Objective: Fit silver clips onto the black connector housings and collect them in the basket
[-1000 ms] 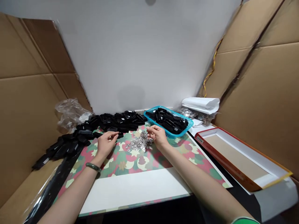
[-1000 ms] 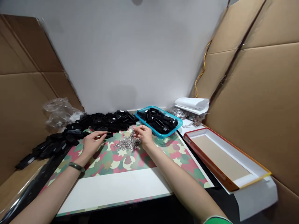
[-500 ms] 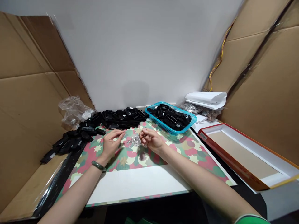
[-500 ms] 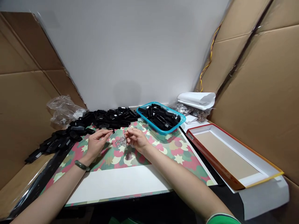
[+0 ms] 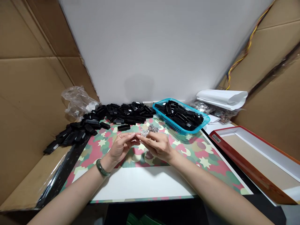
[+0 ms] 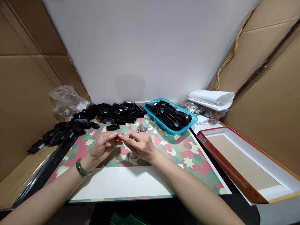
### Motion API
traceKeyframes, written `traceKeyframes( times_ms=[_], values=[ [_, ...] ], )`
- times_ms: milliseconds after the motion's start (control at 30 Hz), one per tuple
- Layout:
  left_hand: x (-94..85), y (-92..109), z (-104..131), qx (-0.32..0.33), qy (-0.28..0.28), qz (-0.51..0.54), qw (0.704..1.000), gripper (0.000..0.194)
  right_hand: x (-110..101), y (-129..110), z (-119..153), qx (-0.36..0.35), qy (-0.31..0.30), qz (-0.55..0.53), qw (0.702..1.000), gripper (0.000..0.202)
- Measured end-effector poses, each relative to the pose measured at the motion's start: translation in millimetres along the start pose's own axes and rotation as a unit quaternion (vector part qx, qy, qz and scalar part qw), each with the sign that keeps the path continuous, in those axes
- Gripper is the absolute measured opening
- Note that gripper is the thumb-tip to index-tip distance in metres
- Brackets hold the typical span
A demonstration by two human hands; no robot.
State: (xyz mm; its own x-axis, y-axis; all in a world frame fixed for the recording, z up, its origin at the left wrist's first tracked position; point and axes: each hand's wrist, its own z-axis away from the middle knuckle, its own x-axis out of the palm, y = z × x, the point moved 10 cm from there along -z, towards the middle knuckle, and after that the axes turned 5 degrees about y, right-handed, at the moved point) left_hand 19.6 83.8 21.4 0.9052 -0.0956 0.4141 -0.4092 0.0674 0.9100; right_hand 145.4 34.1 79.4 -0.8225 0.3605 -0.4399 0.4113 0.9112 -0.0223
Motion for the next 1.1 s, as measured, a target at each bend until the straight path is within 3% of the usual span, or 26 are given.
traceKeyframes(
  times_ms=[133, 367, 500, 567, 700, 767, 833, 933, 1100],
  values=[
    [-0.8, 0.2, 1.7, -0.005, -0.008, -0.013, 1.0, 0.021, -2.2, -6.3, -2.6, -0.009, -0.008, 0.018, 1.0, 0.035],
    [8.3, 9.9, 3.4, 0.036, -0.06, -0.067, 0.995, 0.019, -4.2, -9.4, -4.4, 0.003, -0.009, -0.057, 0.998, 0.034],
    [5.5, 13.8, -2.1, 0.083, -0.077, -0.178, 0.977, 0.019, -2.2, -7.7, -5.4, 0.03, 0.008, -0.095, 0.995, 0.022],
    [-5.0, 25.4, -7.7, 0.15, -0.037, -0.294, 0.943, 0.018, -2.5, 4.2, -3.2, 0.084, 0.037, -0.112, 0.989, 0.006],
    [-35.0, 60.1, -15.7, 0.3, 0.111, -0.502, 0.804, 0.015, 3.0, 38.8, 9.1, 0.216, 0.067, -0.137, 0.964, 0.022],
    [-46.3, 58.7, -27.3, 0.297, 0.131, -0.599, 0.732, 0.024, 6.3, 52.7, 15.2, 0.261, 0.071, -0.158, 0.95, 0.021],
    [-58.9, 52.1, -40.3, 0.271, 0.139, -0.661, 0.685, 0.033, 10.6, 62.1, 19.4, 0.291, 0.068, -0.189, 0.935, 0.015],
    [-73.3, 41.5, -53.9, 0.23, 0.138, -0.685, 0.677, 0.031, 19.3, 68.9, 23.3, 0.317, 0.041, -0.225, 0.92, 0.006],
    [-78.3, 45.5, -48.4, 0.239, 0.167, -0.631, 0.719, 0.029, 26.5, 74.1, 27.1, 0.317, -0.007, -0.146, 0.937, 0.01]
  ],
)
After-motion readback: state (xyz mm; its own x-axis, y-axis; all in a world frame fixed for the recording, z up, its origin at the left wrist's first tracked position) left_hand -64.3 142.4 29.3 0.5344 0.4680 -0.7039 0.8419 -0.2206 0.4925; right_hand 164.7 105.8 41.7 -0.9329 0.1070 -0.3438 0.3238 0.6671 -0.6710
